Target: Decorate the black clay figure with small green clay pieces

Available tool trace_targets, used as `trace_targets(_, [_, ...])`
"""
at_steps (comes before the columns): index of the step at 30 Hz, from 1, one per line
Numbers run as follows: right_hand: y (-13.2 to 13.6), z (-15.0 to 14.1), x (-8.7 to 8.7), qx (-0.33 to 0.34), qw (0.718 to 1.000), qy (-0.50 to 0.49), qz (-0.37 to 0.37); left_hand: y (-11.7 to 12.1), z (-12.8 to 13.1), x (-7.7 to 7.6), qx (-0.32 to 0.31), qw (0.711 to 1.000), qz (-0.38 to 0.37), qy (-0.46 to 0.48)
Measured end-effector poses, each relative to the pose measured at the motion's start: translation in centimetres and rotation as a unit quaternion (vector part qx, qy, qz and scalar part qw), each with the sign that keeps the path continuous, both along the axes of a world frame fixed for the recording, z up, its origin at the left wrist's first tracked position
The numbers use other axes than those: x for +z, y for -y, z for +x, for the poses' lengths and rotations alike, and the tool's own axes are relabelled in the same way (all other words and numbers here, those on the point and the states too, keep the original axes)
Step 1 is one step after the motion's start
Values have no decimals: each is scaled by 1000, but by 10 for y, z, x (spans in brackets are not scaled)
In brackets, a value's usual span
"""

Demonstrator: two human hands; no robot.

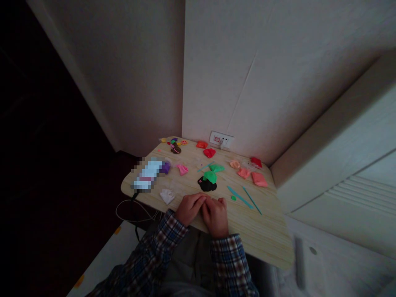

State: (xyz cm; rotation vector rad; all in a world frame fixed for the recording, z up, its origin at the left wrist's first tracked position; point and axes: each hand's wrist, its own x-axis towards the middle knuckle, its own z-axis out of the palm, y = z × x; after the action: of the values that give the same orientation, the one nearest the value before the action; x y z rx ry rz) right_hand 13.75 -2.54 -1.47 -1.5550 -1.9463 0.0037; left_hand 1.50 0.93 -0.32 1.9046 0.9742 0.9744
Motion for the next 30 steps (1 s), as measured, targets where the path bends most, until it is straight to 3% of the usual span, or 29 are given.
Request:
trace_targets(5, [-3,1,-1,-18,1000,-8,-11,-5,-4,1,18,998,-27,49])
trace_targets(11, [-4,-3,1,22,999,-16,-34,-5,-5,1,75,996,-6,53])
trace_targets(15, [-4,-1,0,-17,999,-24,-36,-4,-4,1,52,998,-3,44])
trace_targets(20, [-4,1,-1,-63,997,-24,-34,-2,-4,-2,73,996,42,25])
trace_targets(26, [-4,-1,1,-42,998,-7,-41,1,-2,0,71,997,42,-4])
trace_targets(30, [-3,-2,1,-18,999,-7,-42,-2,-3,-1,63,997,12,40])
